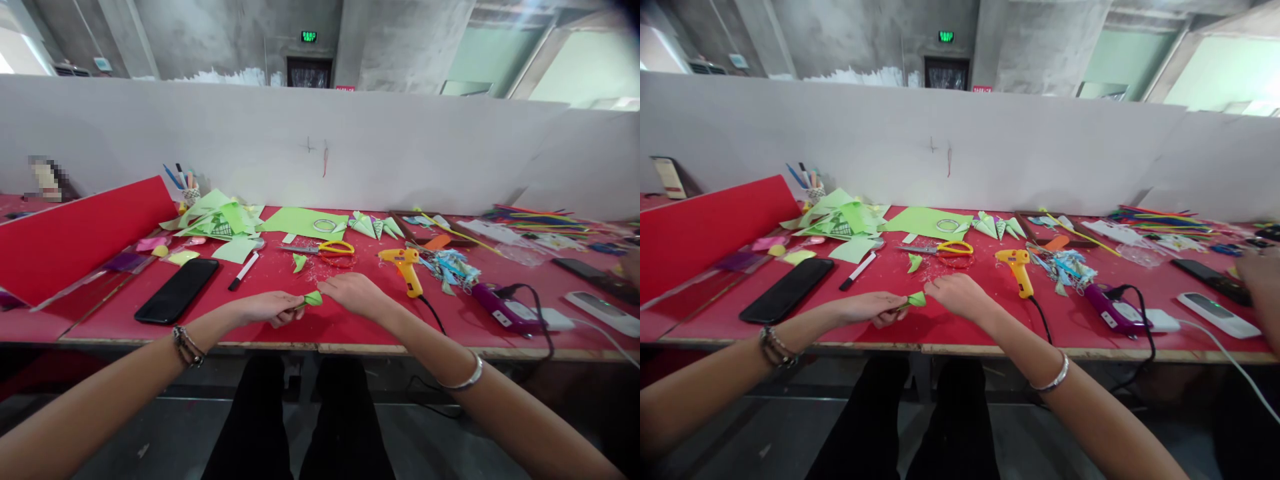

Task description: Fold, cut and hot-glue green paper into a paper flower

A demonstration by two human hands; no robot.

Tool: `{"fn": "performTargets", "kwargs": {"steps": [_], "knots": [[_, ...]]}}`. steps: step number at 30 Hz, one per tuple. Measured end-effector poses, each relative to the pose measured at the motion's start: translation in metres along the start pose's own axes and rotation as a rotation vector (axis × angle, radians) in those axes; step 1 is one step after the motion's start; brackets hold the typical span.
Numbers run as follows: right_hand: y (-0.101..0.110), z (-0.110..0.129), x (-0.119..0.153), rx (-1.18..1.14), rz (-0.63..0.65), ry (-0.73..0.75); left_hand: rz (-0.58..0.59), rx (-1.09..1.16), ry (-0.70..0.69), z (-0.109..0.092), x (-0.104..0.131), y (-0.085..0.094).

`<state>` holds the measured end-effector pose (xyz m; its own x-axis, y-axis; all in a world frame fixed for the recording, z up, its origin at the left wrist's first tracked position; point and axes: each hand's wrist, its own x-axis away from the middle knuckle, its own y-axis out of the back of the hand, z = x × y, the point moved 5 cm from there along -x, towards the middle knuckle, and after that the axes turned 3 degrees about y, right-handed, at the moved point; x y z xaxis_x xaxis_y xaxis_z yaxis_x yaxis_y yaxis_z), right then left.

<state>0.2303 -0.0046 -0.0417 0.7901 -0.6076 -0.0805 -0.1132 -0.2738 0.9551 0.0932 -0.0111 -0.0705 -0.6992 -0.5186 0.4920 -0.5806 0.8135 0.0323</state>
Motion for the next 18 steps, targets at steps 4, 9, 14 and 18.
{"fn": "performTargets", "kwargs": {"steps": [4, 9, 14, 18], "knots": [[0.001, -0.004, 0.001, -0.061, -0.001, -0.089, -0.155, -0.162, -0.055, -0.006, 0.000, 0.013], [-0.002, -0.013, 0.005, -0.210, -0.011, -0.206, -0.286, -0.293, -0.146, -0.014, 0.003, 0.031], [-0.007, -0.018, 0.012, -0.325, 0.010, -0.273, -0.458, -0.401, -0.167, -0.014, 0.005, 0.050], [-0.012, -0.022, 0.012, -0.360, 0.018, -0.358, -0.670, -0.521, -0.287, -0.016, 0.000, 0.057]]}}
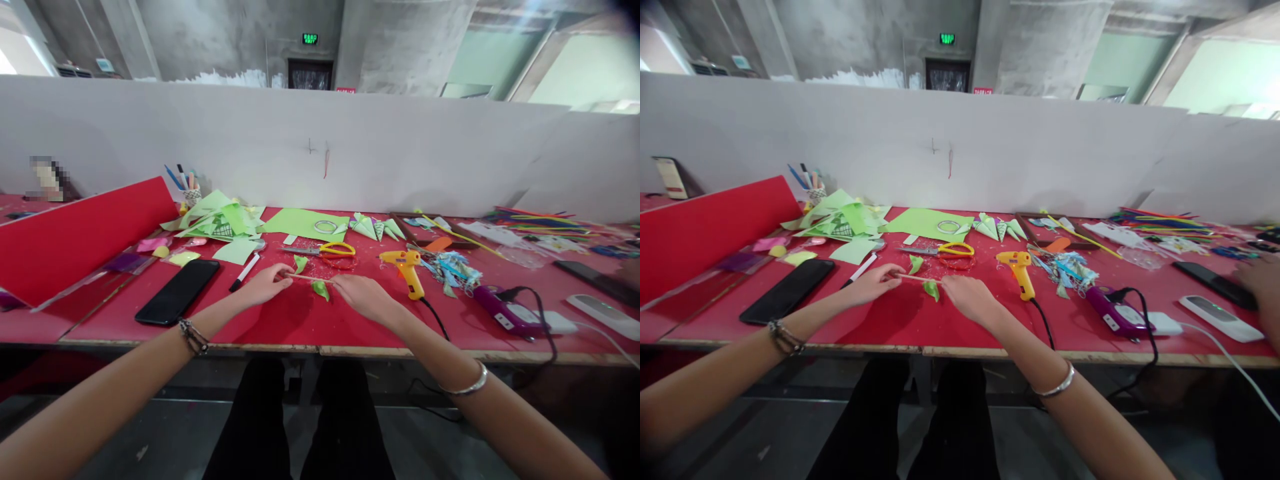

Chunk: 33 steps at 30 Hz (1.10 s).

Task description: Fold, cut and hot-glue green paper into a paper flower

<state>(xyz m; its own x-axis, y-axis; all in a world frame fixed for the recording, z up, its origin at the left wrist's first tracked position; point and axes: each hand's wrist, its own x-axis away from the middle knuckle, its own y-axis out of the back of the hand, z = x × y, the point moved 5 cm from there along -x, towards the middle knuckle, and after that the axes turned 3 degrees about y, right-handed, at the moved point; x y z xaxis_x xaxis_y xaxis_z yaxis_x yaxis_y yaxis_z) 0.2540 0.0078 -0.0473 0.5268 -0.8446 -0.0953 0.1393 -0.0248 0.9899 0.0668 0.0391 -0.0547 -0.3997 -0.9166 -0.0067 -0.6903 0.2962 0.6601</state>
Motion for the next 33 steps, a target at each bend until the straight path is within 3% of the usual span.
{"fn": "performTargets", "kwargs": {"steps": [3, 7, 10, 14, 18, 21, 24, 28, 33], "knots": [[-0.002, -0.005, -0.005, -0.034, -0.022, -0.054, -0.145, -0.046, -0.124, -0.007, -0.001, -0.002], [-0.002, -0.013, -0.011, -0.165, -0.082, -0.075, -0.245, -0.006, -0.137, -0.010, -0.002, -0.005], [0.000, -0.021, -0.018, -0.252, -0.157, -0.119, -0.216, -0.071, -0.174, -0.014, -0.006, -0.013], [0.008, -0.028, -0.035, -0.271, -0.248, -0.144, -0.106, -0.227, -0.271, -0.023, -0.013, -0.038], [0.008, -0.031, -0.057, -0.282, -0.303, -0.142, -0.141, -0.406, -0.357, -0.030, -0.019, -0.050], [0.002, -0.035, -0.066, -0.234, -0.358, -0.154, -0.213, -0.494, -0.443, -0.028, -0.023, -0.042], [-0.005, -0.039, -0.064, -0.250, -0.395, -0.182, -0.328, -0.441, -0.418, -0.015, -0.028, -0.020], [-0.006, -0.040, -0.057, -0.419, -0.232, -0.133, -0.432, -0.403, -0.286, 0.009, -0.036, 0.002], [0.000, -0.017, -0.049, -0.577, 0.048, 0.311, -0.295, -0.375, -0.312, 0.018, -0.047, -0.003]]}}
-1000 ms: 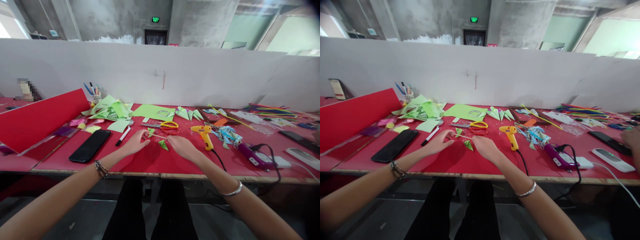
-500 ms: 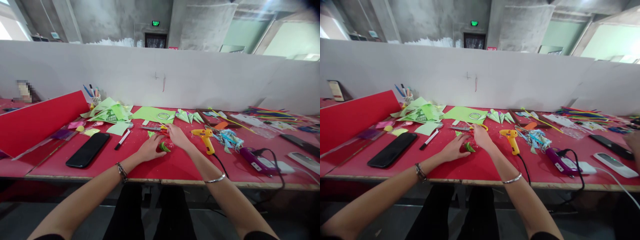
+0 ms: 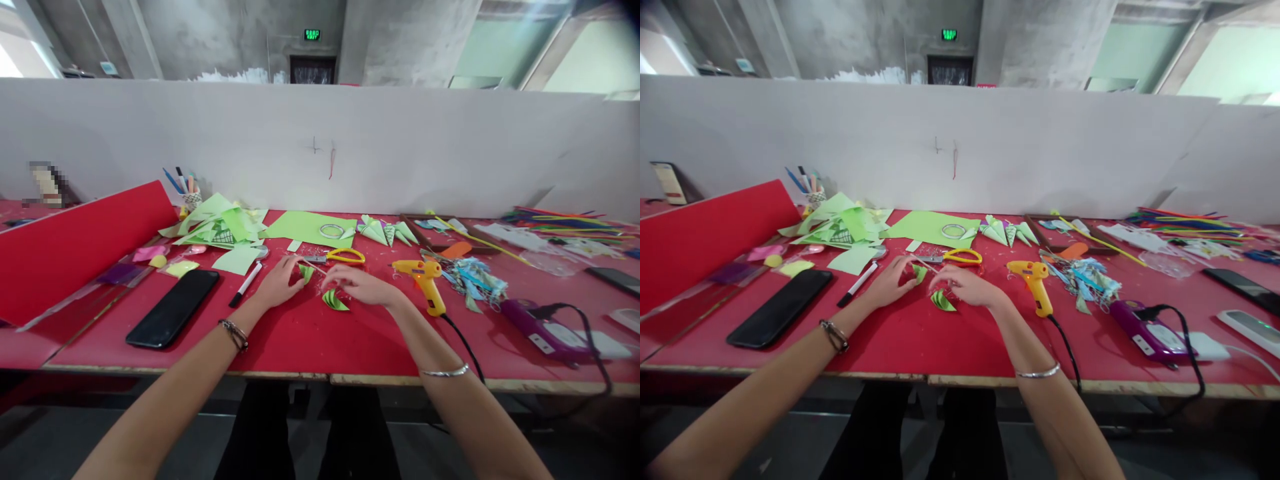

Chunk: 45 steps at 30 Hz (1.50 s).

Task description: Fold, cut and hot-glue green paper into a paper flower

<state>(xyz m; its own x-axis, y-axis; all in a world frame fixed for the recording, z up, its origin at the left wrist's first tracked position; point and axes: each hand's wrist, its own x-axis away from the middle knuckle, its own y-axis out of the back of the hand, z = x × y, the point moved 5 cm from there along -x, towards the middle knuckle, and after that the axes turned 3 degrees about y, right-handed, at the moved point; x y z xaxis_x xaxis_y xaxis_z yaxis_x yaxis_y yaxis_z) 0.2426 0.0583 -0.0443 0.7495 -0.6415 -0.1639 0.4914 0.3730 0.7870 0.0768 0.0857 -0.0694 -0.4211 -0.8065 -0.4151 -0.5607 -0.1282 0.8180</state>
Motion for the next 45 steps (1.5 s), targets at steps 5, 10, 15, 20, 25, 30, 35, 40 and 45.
{"fn": "performTargets", "kwargs": {"steps": [5, 10, 15, 20, 25, 30, 35, 40, 45], "knots": [[-0.013, 0.002, 0.001, -0.055, 0.137, 0.075, -0.031, 0.033, 0.036, 0.005, -0.005, 0.001], [-0.017, -0.003, 0.000, -0.102, 0.066, 0.005, 0.046, 0.039, -0.027, 0.007, -0.005, -0.006], [-0.020, -0.011, 0.000, -0.161, -0.013, -0.045, -0.013, 0.026, 0.024, 0.003, 0.002, 0.004], [-0.022, -0.021, -0.002, -0.157, -0.046, -0.113, 0.102, 0.017, 0.076, 0.012, 0.039, 0.063], [-0.022, -0.017, -0.001, -0.141, -0.047, -0.080, 0.322, -0.096, 0.362, 0.079, 0.110, 0.138], [-0.021, -0.016, -0.001, -0.136, -0.023, -0.090, 0.487, -0.216, 0.668, 0.134, 0.163, 0.163], [-0.021, -0.017, 0.000, -0.127, -0.006, -0.115, 0.555, -0.198, 0.641, 0.140, 0.168, 0.156], [-0.022, -0.017, 0.001, -0.127, 0.006, -0.107, 0.594, -0.284, 0.669, 0.144, 0.171, 0.152], [-0.022, -0.015, 0.001, -0.121, 0.006, -0.096, 0.612, -0.341, 0.670, 0.153, 0.176, 0.147]]}}
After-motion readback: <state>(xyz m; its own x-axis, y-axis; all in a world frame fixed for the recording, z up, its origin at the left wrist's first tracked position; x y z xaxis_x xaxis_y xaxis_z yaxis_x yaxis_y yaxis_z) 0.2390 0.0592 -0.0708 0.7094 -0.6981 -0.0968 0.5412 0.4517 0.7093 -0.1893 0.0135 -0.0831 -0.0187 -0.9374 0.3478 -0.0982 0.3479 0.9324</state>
